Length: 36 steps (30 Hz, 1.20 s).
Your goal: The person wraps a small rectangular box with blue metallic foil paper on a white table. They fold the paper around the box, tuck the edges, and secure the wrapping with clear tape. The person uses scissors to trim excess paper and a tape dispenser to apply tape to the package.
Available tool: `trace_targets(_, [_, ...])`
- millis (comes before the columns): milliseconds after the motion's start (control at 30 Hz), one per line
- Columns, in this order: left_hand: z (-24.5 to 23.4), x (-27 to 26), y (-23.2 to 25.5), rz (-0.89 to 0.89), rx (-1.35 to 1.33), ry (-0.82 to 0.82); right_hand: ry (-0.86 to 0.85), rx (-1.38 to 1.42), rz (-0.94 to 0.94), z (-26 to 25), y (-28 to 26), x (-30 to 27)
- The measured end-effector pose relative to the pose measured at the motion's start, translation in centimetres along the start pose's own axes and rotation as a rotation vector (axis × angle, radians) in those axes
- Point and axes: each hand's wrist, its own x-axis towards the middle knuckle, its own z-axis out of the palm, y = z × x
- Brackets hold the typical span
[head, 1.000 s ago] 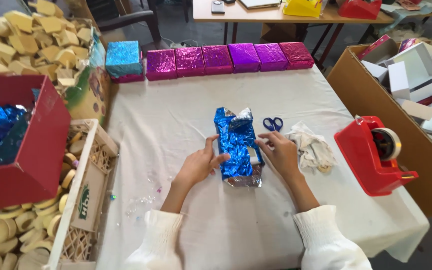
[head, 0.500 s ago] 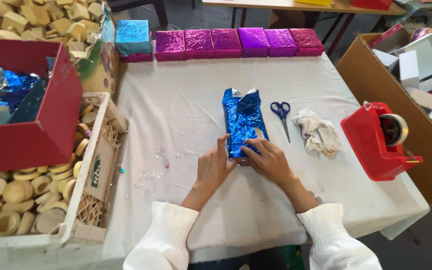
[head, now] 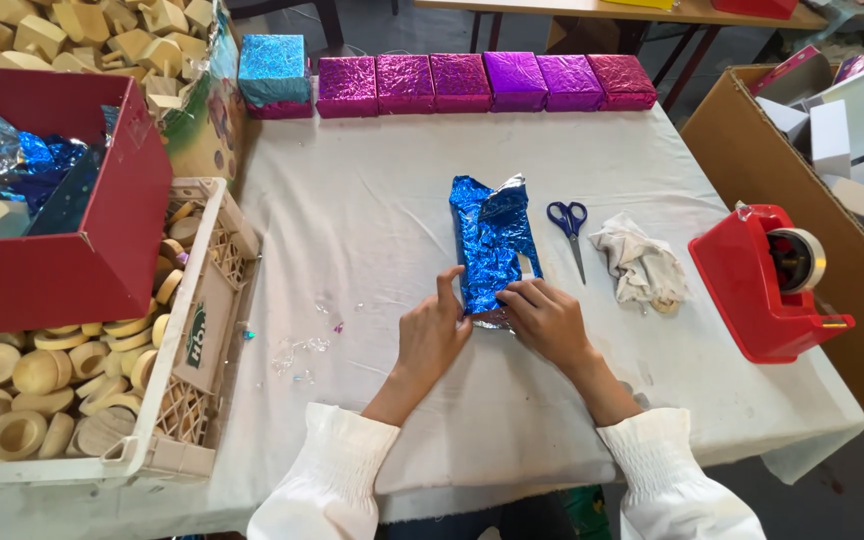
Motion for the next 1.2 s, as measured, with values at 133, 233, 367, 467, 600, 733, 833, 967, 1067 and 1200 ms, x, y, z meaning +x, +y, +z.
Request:
trace_targets(133, [0.0,0.0,0.1,-0.047,-0.004,-0.025,0.01,0.028,0.018,-0.4,0.0,0.3])
trace_targets(233, [0.3,-0.1,0.1,-0.086,0.089,-0.091,-0.032,0.056,0.019,-0.8,-0.2,0.8])
trace_targets(367, [-2.0,0.5,1.5,-0.092,0.097,-0.191,-0.079,0.308,0.189,-1.0,-0.1,0.7])
trace_targets(467, [-2.8,0.8,1.6,-0.103,-0.064,-0.13,0.01,0.588,0.529,0.0,1.8,-0.9])
trace_targets(600, [-2.1,0.9,0.9,0.128,0.039,0.139,0.197,0.218,0.841,0.6,3.4,-1.2])
trace_targets(733, [-0.1,0.7,-0.7,0.137,0.097,0.115,0.046,0.324,1.055,1.5,4.6,-1.4])
trace_targets(833, [0.6,0.6,-1.4,0.088,-0.038,0.029,0.041,0.517,1.199,1.3,3.5,-0.5])
trace_targets(967, [0.5,0.7,-1.4,0.041,-0.089,-0.003,0.068,0.59,1.044,2.7,4.2,-1.3])
trace_targets(1067, [0.2,0.7,-1.2,0.03,-0.073,0.021,0.112,0.815,0.929,4.2,5.3,-2.5])
trace_targets(1200, [-0.5,0.9,-0.5,0.093,-0.026,0.094,0.062,0.628,0.74,4.1,6.0,-3.2])
